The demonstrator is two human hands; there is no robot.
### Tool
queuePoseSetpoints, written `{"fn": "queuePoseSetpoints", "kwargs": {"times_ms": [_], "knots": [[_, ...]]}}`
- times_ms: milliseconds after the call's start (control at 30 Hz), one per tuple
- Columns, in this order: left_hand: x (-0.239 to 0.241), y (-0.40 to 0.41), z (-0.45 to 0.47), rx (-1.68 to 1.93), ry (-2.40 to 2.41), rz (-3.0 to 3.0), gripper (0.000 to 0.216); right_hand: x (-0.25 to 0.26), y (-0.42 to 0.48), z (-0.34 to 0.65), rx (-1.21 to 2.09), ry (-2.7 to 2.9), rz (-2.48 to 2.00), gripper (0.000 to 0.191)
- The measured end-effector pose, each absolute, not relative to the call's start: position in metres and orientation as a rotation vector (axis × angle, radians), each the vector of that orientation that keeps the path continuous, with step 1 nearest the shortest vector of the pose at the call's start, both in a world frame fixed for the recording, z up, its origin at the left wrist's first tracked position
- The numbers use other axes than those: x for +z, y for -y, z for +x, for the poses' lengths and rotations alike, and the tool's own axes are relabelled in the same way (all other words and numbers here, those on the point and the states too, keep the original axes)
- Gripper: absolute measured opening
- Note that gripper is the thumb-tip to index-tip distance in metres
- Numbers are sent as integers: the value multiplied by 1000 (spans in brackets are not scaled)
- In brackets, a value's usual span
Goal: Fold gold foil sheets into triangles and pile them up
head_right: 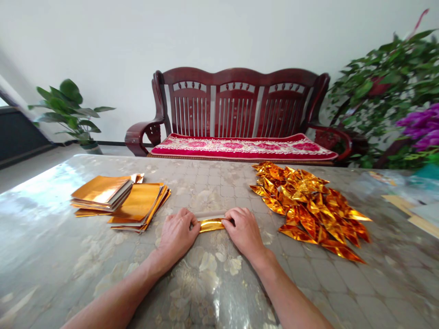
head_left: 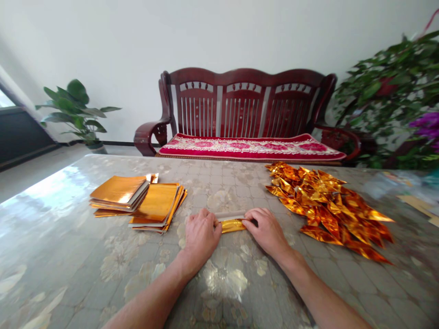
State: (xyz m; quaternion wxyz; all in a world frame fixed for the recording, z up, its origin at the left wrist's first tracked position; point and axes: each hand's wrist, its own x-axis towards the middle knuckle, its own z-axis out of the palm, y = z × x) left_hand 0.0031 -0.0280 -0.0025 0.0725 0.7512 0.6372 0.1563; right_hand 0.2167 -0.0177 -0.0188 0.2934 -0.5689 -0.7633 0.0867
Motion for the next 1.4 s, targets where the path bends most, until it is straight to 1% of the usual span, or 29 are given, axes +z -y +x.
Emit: {"fn": "queuePoseSetpoints", "kwargs": {"times_ms": [467, 633, 733, 800, 933, 1067, 1233, 1400], "knots": [[0, 27, 7, 401, -1964, 2303, 22, -20, 19, 215, 152, 2070, -1526, 12], [1, 25, 8, 359, -1972, 2275, 20, -21, 19, 215, 122, 2070, -1543, 12], [1, 26, 7, 381, -1951, 2267, 13, -20, 19, 215, 120, 2076, -1546, 12], [2, 27, 7, 412, -1919, 2324, 11, -20, 19, 215, 117, 2084, -1548, 12], [0, 29, 11, 454, -1715, 2550, 17, -19, 20, 215, 82, 2088, -1550, 15], [1, 30, 14, 357, -1457, 2707, 18, -19, 21, 215, 61, 2071, -1558, 16], [5, 35, 18, 178, -1417, 2847, 17, -19, 20, 215, 36, 2051, -1615, 13], [4, 40, 19, 183, -1414, 2870, 26, -21, 21, 217, -24, 2007, -1674, 13]]}}
